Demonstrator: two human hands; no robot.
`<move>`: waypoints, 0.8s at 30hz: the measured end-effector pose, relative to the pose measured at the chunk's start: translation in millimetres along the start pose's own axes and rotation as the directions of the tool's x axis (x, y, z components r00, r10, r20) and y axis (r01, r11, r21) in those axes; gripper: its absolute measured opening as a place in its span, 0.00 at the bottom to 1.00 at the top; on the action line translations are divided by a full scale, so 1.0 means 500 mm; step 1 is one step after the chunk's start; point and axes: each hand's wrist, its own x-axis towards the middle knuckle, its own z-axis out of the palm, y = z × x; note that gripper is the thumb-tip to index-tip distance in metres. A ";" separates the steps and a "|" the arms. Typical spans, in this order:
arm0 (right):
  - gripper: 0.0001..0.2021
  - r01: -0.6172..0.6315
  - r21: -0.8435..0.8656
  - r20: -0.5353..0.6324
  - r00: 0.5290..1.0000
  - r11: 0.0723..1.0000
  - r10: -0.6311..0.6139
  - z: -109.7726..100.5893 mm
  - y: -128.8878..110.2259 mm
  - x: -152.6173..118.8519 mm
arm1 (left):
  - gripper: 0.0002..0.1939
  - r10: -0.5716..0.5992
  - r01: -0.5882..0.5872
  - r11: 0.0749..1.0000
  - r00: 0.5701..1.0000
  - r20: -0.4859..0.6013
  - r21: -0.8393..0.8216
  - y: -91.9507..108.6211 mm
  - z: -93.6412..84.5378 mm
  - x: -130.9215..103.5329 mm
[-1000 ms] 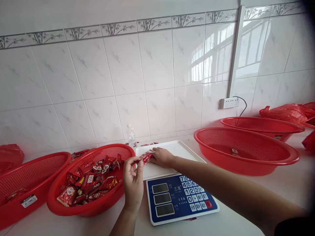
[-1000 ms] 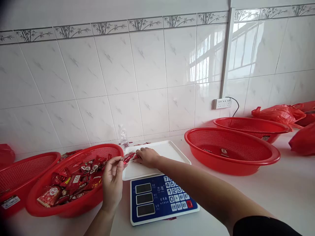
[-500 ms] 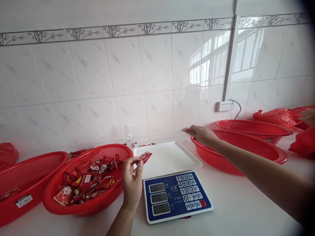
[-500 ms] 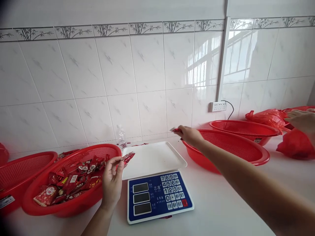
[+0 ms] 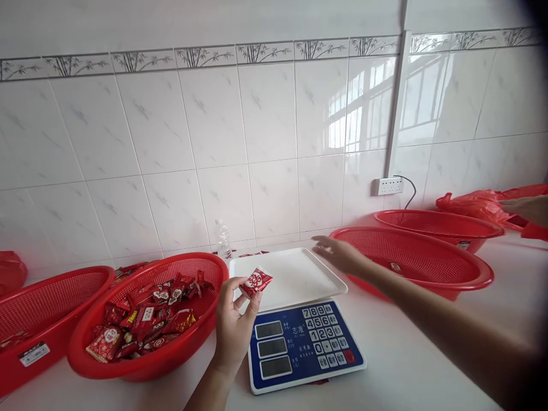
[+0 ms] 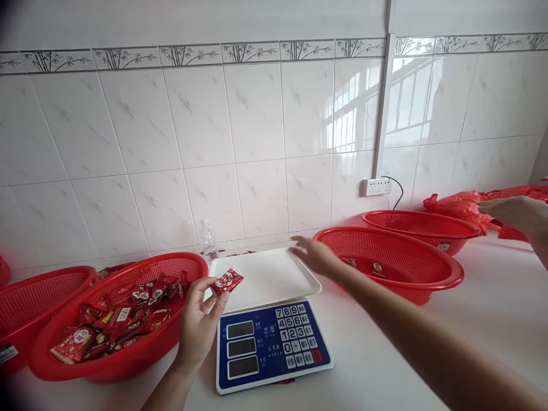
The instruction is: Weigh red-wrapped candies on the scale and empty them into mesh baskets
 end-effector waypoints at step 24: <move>0.13 0.427 0.054 -0.365 0.850 0.902 -0.380 0.171 -0.121 -0.118 | 0.13 -0.274 0.014 0.684 0.932 0.238 0.730 0.064 -0.141 0.133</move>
